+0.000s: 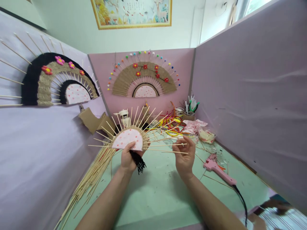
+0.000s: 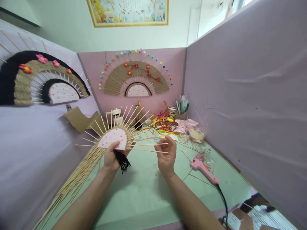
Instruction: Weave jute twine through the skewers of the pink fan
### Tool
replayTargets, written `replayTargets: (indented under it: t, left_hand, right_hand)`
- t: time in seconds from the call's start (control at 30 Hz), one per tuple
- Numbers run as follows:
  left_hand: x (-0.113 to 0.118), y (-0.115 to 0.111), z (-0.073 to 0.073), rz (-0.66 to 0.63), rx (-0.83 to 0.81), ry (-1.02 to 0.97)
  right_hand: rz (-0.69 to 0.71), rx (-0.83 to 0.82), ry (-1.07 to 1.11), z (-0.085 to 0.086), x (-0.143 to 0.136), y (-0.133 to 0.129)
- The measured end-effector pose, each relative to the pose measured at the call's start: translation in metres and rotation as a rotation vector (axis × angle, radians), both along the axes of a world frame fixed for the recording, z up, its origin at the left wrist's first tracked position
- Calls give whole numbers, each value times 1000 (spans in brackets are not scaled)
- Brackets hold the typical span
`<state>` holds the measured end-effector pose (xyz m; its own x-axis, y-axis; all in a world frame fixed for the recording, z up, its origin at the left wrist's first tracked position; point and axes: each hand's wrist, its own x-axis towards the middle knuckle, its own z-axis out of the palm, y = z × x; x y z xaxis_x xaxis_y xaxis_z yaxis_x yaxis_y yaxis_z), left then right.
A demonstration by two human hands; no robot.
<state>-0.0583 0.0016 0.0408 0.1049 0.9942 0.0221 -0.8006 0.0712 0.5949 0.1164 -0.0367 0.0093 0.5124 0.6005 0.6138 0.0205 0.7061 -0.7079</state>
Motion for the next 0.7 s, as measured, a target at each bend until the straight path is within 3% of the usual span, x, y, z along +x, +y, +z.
replayTargets:
  t: [0.33, 0.7]
  left_hand:
    - [1, 0, -1, -21, -38, 3]
    - [1, 0, -5, -75, -28, 44]
  right_hand:
    - [205, 59, -67, 0, 15, -6]
    - [154, 28, -99, 1, 18, -6]
